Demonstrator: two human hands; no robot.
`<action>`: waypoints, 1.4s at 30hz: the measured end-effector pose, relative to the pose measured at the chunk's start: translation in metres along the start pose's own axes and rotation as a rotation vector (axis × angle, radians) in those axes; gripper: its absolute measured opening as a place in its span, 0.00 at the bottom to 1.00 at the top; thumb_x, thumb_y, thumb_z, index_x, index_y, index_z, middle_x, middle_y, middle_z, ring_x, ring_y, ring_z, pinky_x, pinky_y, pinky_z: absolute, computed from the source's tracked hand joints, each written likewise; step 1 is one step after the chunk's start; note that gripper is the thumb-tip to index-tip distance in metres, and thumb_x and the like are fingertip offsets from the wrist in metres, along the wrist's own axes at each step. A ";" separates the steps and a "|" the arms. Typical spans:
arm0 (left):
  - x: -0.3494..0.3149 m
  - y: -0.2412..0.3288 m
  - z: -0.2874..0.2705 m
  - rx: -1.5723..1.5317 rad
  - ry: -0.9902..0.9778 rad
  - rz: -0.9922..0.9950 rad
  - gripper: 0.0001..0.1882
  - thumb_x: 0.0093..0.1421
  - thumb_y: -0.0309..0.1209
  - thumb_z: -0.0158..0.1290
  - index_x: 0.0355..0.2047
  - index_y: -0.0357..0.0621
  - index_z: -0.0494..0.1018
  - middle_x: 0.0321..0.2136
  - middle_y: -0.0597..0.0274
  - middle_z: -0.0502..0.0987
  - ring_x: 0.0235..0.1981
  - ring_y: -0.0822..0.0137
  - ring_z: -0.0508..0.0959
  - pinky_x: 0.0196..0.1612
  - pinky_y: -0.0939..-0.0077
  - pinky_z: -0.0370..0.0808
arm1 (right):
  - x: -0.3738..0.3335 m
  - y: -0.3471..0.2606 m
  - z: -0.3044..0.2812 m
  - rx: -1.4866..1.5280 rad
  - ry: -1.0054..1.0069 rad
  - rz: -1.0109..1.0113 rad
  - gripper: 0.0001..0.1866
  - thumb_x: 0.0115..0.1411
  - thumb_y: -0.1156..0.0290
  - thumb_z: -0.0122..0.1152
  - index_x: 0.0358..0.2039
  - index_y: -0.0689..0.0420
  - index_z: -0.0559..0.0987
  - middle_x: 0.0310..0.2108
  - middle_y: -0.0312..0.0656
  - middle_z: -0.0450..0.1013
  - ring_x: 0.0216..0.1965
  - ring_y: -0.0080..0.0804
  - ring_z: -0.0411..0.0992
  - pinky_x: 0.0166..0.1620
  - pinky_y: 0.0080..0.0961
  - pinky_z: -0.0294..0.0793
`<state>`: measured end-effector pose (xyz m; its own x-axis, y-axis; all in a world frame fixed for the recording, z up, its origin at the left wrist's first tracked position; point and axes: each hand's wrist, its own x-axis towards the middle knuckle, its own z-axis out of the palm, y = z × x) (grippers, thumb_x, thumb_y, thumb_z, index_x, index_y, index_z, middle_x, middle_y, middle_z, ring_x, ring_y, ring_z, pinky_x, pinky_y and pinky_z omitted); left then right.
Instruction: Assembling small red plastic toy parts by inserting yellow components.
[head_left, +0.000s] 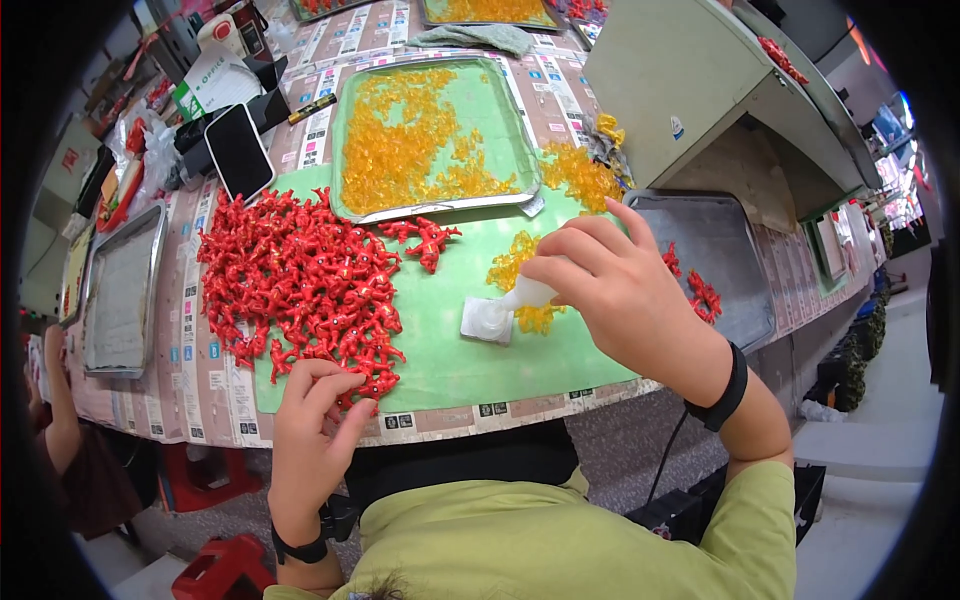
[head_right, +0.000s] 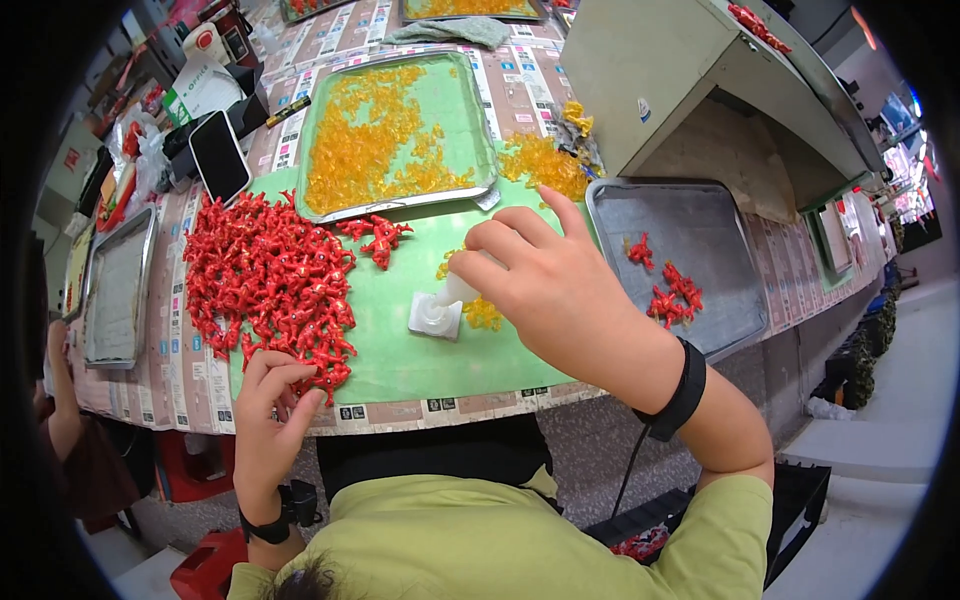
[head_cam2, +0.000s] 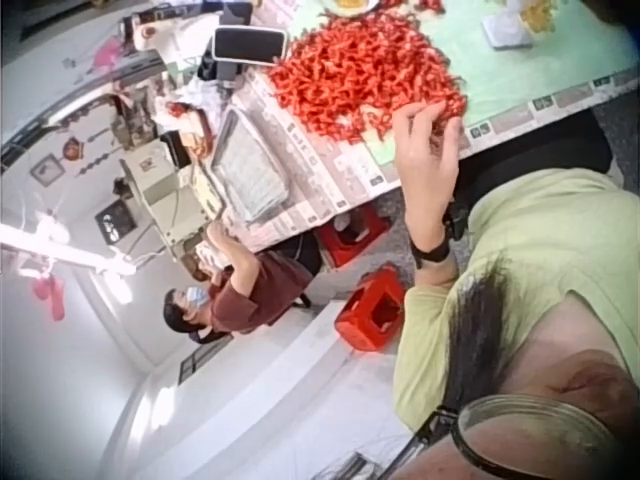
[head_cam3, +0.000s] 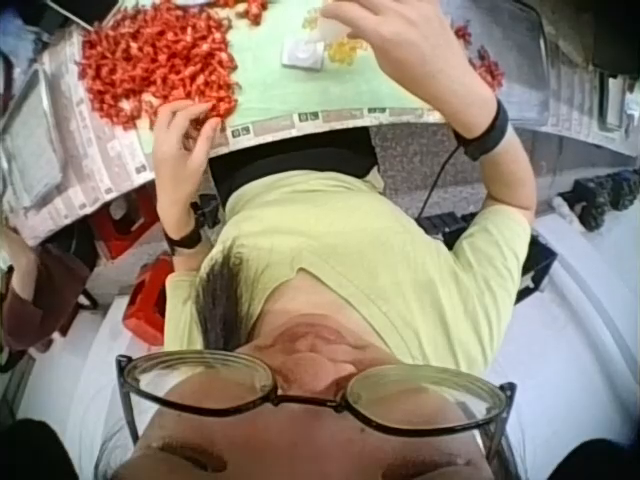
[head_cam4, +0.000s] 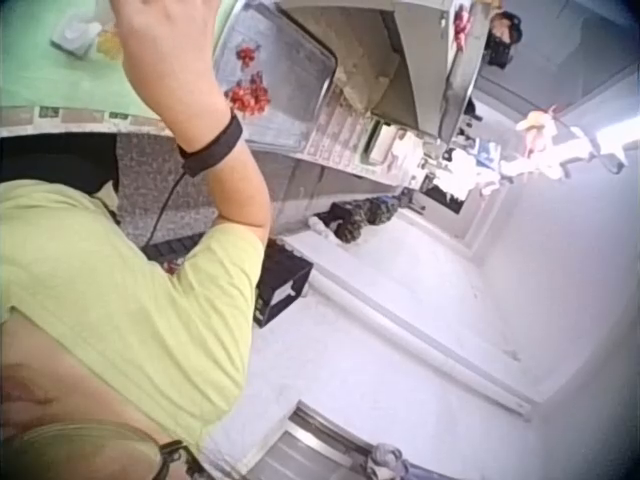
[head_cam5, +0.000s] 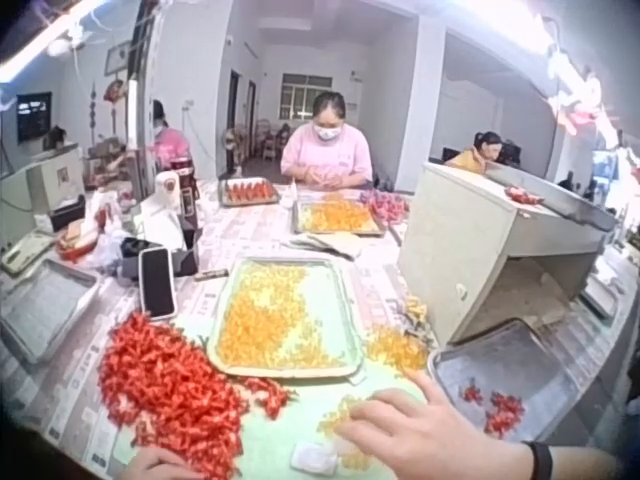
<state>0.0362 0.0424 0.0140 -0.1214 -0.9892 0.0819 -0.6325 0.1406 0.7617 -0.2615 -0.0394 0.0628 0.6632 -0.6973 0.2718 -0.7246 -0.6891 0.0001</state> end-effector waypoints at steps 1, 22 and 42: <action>0.002 0.000 -0.003 -0.038 0.002 -0.001 0.11 0.50 0.21 0.58 0.36 0.39 0.74 0.35 0.60 0.70 0.24 0.73 0.69 0.25 0.82 0.68 | -0.001 0.002 0.001 0.000 0.004 -0.002 0.14 0.47 0.76 0.61 0.37 0.52 0.76 0.37 0.33 0.71 0.45 0.33 0.68 0.57 0.45 0.58; 0.102 0.072 -0.003 -0.507 -0.194 0.371 0.24 0.53 0.33 0.61 0.48 0.41 0.67 0.40 0.59 0.69 0.40 0.68 0.72 0.44 0.73 0.70 | 0.036 -0.019 0.001 1.653 0.103 0.345 0.17 0.61 0.74 0.54 0.49 0.59 0.63 0.44 0.39 0.69 0.47 0.25 0.67 0.50 0.24 0.66; 0.147 -0.046 -0.176 -0.550 0.251 0.113 0.18 0.52 0.27 0.61 0.41 0.40 0.68 0.36 0.62 0.76 0.36 0.73 0.77 0.39 0.76 0.77 | 0.113 -0.023 -0.032 1.147 0.116 0.213 0.29 0.53 0.81 0.53 0.57 0.61 0.59 0.48 0.47 0.71 0.51 0.34 0.67 0.57 0.31 0.60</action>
<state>0.1824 -0.1167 0.1044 0.0616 -0.9583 0.2790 -0.1310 0.2693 0.9541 -0.1759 -0.0962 0.1241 0.4845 -0.8389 0.2480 -0.1861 -0.3758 -0.9078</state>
